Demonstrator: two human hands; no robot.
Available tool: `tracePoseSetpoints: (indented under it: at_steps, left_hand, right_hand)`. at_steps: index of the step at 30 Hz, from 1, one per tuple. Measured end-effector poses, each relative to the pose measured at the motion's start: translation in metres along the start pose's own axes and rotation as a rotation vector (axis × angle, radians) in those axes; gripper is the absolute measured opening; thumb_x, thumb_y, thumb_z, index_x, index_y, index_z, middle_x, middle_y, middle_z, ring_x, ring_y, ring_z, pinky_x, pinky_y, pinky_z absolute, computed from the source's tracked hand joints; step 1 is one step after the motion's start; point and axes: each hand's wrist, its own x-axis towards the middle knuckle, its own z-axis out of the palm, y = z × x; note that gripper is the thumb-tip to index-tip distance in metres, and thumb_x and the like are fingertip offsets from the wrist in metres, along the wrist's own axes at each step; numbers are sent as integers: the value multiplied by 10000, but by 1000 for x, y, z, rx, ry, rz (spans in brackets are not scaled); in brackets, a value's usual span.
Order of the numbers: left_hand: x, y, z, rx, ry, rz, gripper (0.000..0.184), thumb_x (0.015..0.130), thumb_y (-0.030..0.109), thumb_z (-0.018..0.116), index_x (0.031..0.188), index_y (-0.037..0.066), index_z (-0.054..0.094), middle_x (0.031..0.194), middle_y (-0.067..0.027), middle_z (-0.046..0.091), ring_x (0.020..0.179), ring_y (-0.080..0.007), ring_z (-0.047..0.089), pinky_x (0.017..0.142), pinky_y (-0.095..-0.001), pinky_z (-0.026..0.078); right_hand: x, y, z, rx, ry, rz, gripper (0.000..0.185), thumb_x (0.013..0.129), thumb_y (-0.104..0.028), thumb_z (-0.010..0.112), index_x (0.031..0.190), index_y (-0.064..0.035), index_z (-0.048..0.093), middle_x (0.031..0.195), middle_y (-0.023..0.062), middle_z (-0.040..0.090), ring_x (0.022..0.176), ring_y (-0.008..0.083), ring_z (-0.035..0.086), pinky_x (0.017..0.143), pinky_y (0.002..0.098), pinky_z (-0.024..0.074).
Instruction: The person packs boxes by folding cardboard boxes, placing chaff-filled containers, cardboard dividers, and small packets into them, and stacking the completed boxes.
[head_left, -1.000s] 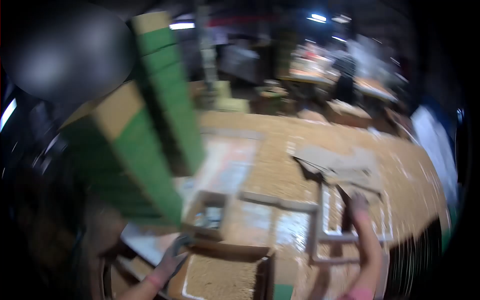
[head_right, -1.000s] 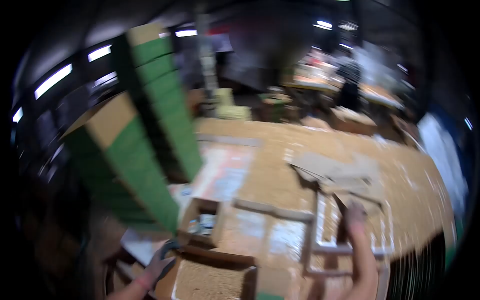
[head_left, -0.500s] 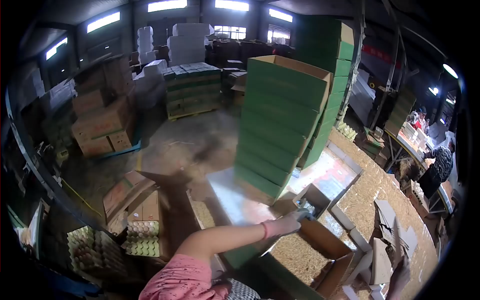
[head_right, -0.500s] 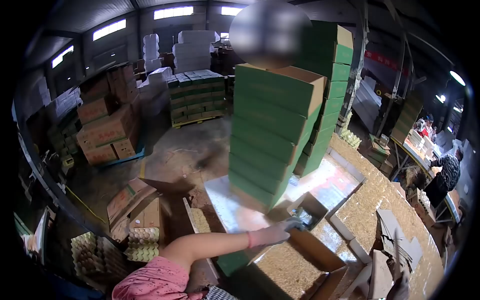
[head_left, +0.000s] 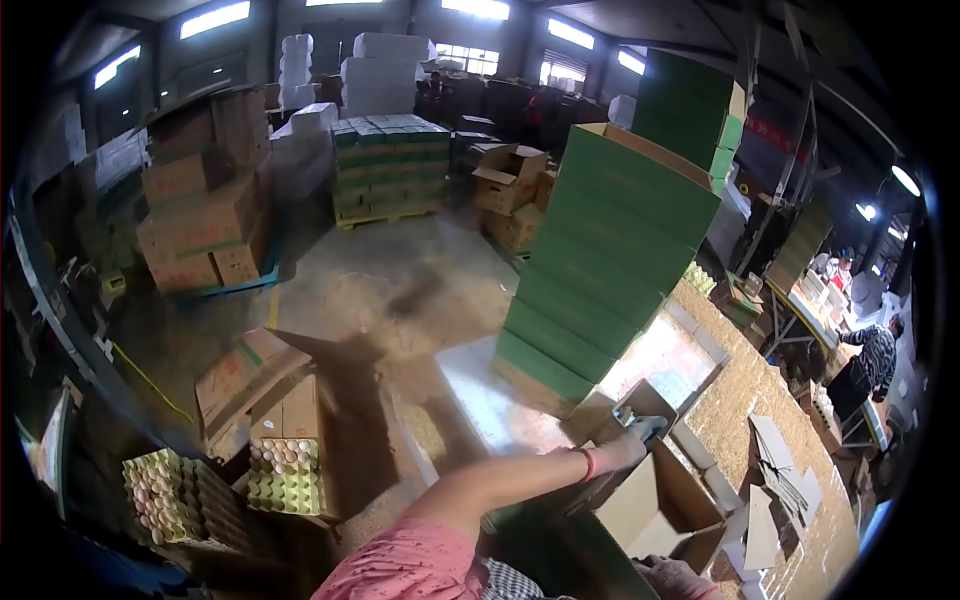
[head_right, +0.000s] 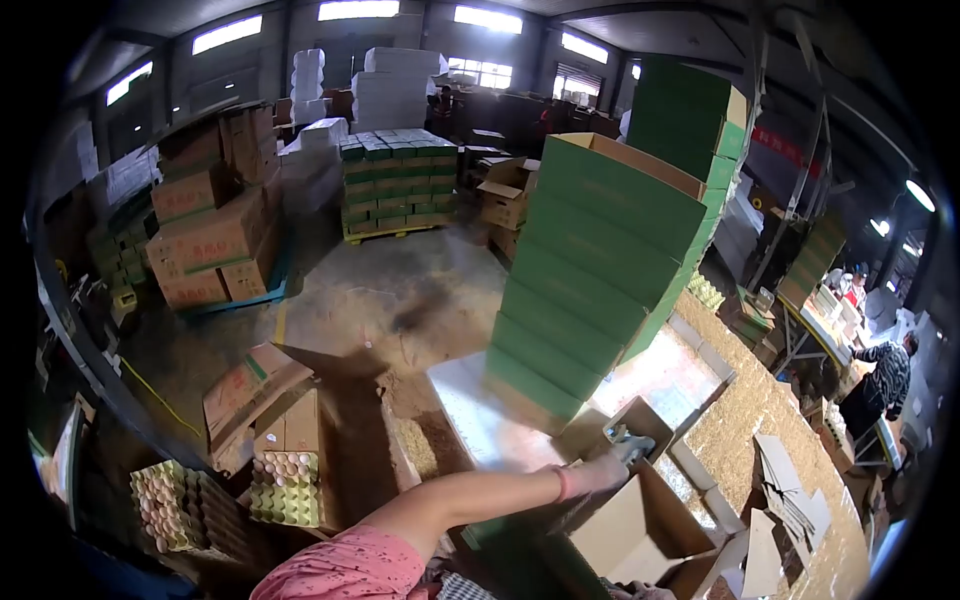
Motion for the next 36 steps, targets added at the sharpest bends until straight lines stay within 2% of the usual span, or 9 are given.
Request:
tracePoseSetpoints:
  at_steps: [1,7,10,12,15,20,22,25,36]
  left_hand:
    - [-4,25,0,200,-56,111,485,761,-37,498,1238,42,534,1275,-145,519,1220,-300,465,1050,-385,362]
    - [-29,103,32,1599,-1510,161,492,769,401,647,1171,117,636,1230,-125,586,1172,-310,516,1059,-569,242]
    - [-44,60,49,1741,-1547,-1,414,816,437,588,1167,231,663,1231,-27,619,1202,-330,504,984,-622,308]
    - [-26,95,29,1723,-1648,265,434,849,385,552,1207,154,629,1292,-83,571,1180,-334,523,1002,-597,320]
    - [-29,92,-63,1316,-493,643,576,912,344,465,1403,63,361,1370,-162,477,1241,-282,476,1092,-482,260]
    - [-94,-5,-84,610,-614,-271,739,916,472,494,1461,73,192,1189,-212,577,1048,-378,565,966,-410,394]
    - [-99,67,-37,681,-650,-631,1000,843,570,572,1500,85,-4,1129,-267,587,964,-415,594,881,-393,448]
    - [-115,27,-41,748,-543,-468,1127,763,631,624,1497,87,-35,1131,-319,558,1012,-425,568,912,-406,427]
    - [-16,80,-46,146,-572,-78,820,910,434,555,1510,111,99,1034,-163,612,886,-241,598,786,-354,481]
  right_hand:
    - [4,34,4,-871,-57,-374,569,869,-171,468,1398,0,345,1379,164,434,1202,285,485,949,378,450]
    - [-29,-40,-49,-766,469,-130,531,891,-165,440,1394,-18,354,1401,130,396,1259,288,414,1049,409,360]
    - [26,19,5,-1473,378,-102,513,901,-163,426,1391,-26,359,1412,113,377,1288,290,379,1099,424,314]
    - [26,68,-19,-887,89,-279,495,905,-145,440,1388,-59,374,1359,94,426,1263,290,405,1078,438,354]
    - [-63,67,-16,-56,1003,-347,370,978,-195,422,1282,14,425,1193,170,521,1087,266,526,977,374,440]
    - [23,121,52,148,1237,-296,548,980,-304,383,1419,17,312,1460,229,331,1360,312,310,1132,437,219]
    - [-19,-81,-3,-640,701,177,549,943,-322,445,1394,-16,375,1426,184,396,1333,369,346,1117,499,257]
    - [22,15,35,-169,1465,195,531,948,-372,457,1313,14,443,1349,243,434,1255,319,438,1035,435,373]
    - [-1,7,-57,523,1401,-37,472,955,-345,467,1281,-4,468,1269,198,481,1167,294,481,975,418,407]
